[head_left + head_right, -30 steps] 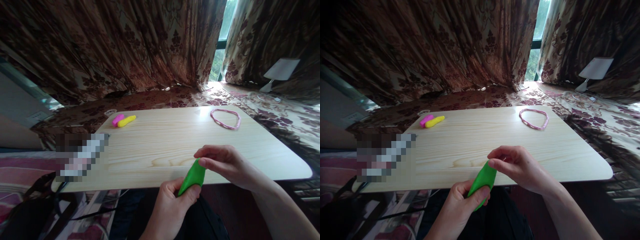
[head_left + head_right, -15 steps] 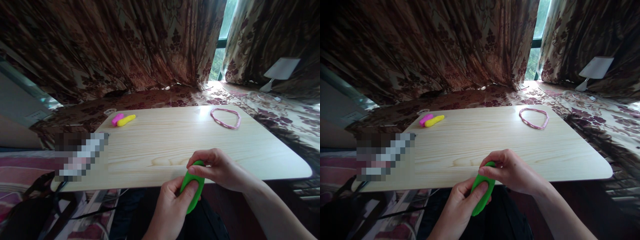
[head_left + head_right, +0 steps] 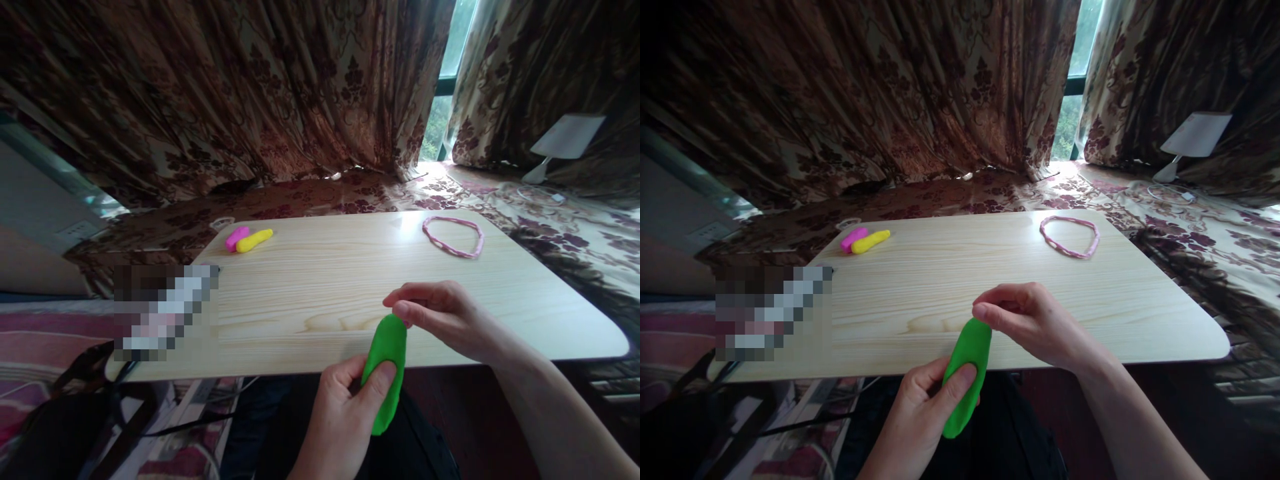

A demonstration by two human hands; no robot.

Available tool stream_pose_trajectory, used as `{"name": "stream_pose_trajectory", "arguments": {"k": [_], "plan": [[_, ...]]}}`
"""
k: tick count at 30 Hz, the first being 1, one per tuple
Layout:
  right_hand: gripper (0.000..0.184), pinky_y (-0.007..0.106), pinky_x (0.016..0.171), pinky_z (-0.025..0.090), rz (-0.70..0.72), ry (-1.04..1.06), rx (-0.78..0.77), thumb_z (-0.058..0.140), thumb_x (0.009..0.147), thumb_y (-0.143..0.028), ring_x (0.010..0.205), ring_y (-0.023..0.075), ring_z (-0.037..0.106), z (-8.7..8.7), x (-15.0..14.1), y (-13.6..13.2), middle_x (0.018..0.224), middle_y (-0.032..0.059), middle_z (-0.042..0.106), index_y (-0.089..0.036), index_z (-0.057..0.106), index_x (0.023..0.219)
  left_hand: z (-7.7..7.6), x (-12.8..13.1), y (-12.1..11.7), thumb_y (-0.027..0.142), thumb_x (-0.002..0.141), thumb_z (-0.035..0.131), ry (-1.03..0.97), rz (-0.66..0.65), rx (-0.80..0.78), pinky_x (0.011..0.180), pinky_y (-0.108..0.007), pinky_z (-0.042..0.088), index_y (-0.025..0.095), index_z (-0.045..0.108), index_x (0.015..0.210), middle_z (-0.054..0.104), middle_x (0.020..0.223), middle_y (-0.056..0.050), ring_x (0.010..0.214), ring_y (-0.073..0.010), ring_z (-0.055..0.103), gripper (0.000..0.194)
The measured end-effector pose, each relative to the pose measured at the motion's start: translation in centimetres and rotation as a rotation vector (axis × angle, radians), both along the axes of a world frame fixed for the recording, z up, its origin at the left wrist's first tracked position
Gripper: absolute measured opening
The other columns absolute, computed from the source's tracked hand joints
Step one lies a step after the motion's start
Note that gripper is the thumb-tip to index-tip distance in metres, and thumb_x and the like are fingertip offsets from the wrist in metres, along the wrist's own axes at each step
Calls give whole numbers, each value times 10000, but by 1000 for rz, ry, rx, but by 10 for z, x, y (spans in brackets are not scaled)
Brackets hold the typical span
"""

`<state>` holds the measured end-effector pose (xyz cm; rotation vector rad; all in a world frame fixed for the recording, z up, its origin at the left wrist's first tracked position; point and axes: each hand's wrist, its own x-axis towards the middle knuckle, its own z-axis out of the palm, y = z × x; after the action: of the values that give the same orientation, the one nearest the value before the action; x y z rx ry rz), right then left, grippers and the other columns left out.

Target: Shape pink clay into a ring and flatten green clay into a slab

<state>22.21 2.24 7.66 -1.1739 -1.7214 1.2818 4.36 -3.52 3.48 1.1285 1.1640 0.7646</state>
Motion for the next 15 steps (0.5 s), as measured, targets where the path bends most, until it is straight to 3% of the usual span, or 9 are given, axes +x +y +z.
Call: {"name": "stream_pose_trajectory", "arguments": {"k": [4,8,15], "plan": [[269,214,584,434,69,24,-43,608,819,-380,678,130,558,-2,3,-1,741,24,650,-126,685,863,-3,-2,0,475,816,554,-1,-8,25,508,-208,283,143,599,716,457,609,24,570,-97,377,350],[231,205,563,417,26,69,9,614,820,-350,633,107,532,-4,1,0,684,4,626,-129,678,819,-3,-2,3,453,819,561,15,-12,60,512,-204,277,140,584,691,403,609,31,576,-92,333,339],[258,219,574,399,-51,19,14,584,840,-388,663,121,514,-6,4,-4,715,9,602,-149,673,880,-1,-3,3,433,830,556,8,18,59,536,-200,305,136,612,735,450,637,20,608,-102,366,317]]}}
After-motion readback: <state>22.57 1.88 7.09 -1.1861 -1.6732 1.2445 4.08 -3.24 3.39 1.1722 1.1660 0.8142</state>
